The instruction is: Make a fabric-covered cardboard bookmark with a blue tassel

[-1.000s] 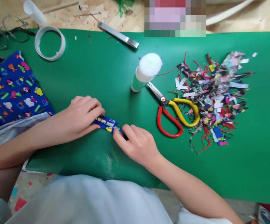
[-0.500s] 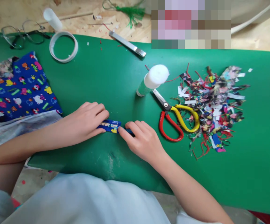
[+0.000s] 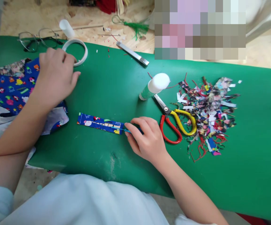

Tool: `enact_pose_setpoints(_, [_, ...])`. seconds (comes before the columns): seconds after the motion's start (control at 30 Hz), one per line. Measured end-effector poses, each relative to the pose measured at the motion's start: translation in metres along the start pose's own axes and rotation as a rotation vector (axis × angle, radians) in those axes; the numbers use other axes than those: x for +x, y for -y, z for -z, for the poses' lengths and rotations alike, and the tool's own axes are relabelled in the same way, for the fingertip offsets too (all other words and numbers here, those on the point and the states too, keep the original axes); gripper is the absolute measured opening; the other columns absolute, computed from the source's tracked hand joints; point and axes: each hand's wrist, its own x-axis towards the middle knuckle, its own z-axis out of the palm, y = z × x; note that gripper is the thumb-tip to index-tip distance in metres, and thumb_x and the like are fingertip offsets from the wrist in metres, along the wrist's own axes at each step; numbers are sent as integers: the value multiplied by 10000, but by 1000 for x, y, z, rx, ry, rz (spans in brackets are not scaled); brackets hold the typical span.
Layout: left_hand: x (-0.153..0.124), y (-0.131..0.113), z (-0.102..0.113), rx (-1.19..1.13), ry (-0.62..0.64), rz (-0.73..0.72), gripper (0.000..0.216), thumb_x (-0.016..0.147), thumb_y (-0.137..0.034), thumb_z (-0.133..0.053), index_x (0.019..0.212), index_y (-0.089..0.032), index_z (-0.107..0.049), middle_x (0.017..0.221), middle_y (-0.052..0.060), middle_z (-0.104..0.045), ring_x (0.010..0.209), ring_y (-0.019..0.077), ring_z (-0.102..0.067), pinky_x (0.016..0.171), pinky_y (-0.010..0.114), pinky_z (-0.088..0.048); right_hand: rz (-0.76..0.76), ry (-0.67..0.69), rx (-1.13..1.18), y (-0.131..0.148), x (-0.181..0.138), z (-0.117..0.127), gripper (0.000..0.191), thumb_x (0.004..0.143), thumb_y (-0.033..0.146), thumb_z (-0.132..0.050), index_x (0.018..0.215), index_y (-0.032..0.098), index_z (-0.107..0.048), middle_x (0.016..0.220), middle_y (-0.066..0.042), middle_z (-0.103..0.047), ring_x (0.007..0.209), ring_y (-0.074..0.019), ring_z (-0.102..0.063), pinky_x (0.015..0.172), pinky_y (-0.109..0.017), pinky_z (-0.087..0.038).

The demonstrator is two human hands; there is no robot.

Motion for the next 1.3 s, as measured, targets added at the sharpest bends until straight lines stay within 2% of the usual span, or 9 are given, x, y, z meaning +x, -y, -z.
enact_pose_setpoints(0.13, [19, 17, -19, -65, -19, 80, 396, 1069, -443, -246, 1219, -151, -469, 1169, 20, -454, 1177, 179, -398, 1013, 416, -412, -190, -41, -217, -10, -1, 16, 290, 821, 109, -583, 1097, 198, -581, 991, -117, -651, 906, -268, -609, 794, -410, -480])
enact_pose_setpoints(0.3, [15, 10, -12, -475, -119, -67, 298, 1041, -378, -326, 1051, -192, -559, 1013, 4, -591, 1000, 171, -500, 971, 418, -441, -477, 96, -495, -28, -12, 31, 419, 749, 178, -596, 1153, 82, -543, 996, -225, -592, 899, -364, -547, 727, -467, -457])
enact_pose_setpoints(0.53, [-16, -33, 2, -1303, -36, -372, 211, 931, -337, -565, 1080, -192, -530, 972, 20, -703, 899, 162, -698, 848, 347, -578, -480, 106, -371, -49, -27, 34, 355, 761, 203, -624, 1088, 112, -521, 887, -195, -590, 793, -318, -550, 645, -420, -431])
enact_pose_setpoints(0.7, [-26, -47, 1, -1386, 88, -389, 334, 935, -269, -525, 1258, -210, -465, 981, 31, -702, 926, 163, -721, 834, 328, -603, -521, 1, -436, -51, -26, 37, 412, 754, 248, -688, 1115, 140, -521, 895, -190, -598, 785, -327, -539, 639, -428, -391])
enact_pose_setpoints(0.93, [-25, -45, 2, -1454, 118, -385, 311, 903, -170, -538, 1205, -209, -473, 992, 21, -702, 922, 147, -730, 836, 302, -619, -795, -212, -327, -47, -18, 49, 482, 816, 272, -668, 1260, 160, -520, 869, -142, -632, 729, -294, -581, 615, -398, -379])
enact_pose_setpoints(1.0, [-25, -45, 2, -1458, 133, -373, 297, 900, -157, -543, 1184, -216, -477, 992, 19, -708, 922, 144, -731, 831, 296, -625, -764, -344, -233, -41, -11, 49, 461, 859, 234, -616, 1306, 184, -514, 870, -117, -624, 658, -247, -561, 561, -369, -358])
enact_pose_setpoints(1.13, [-26, -46, 6, -1420, 124, -352, 227, 920, -203, -556, 1142, -206, -509, 990, 33, -715, 938, 167, -732, 818, 325, -640, -409, -605, -97, -34, -2, 45, 509, 811, 142, -671, 1303, 224, -569, 1059, -137, -561, 612, -148, -482, 510, -327, -314])
enact_pose_setpoints(1.23, [-28, -48, 9, -1381, 102, -344, 193, 929, -228, -560, 1115, -181, -538, 969, 39, -714, 923, 179, -732, 818, 351, -646, -185, -599, -25, -34, -6, 40, 736, 634, 185, -870, 1310, 247, -585, 975, -94, -548, 632, -130, -471, 494, -289, -327])
enact_pose_setpoints(1.3, [-30, -49, 10, -1414, 102, -349, 168, 915, -194, -559, 1082, -177, -545, 955, 32, -713, 901, 169, -733, 828, 345, -647, -137, -423, 10, -31, -11, 36, 789, 644, 233, -873, 1352, 248, -526, 880, -56, -545, 640, -139, -485, 495, -276, -370])
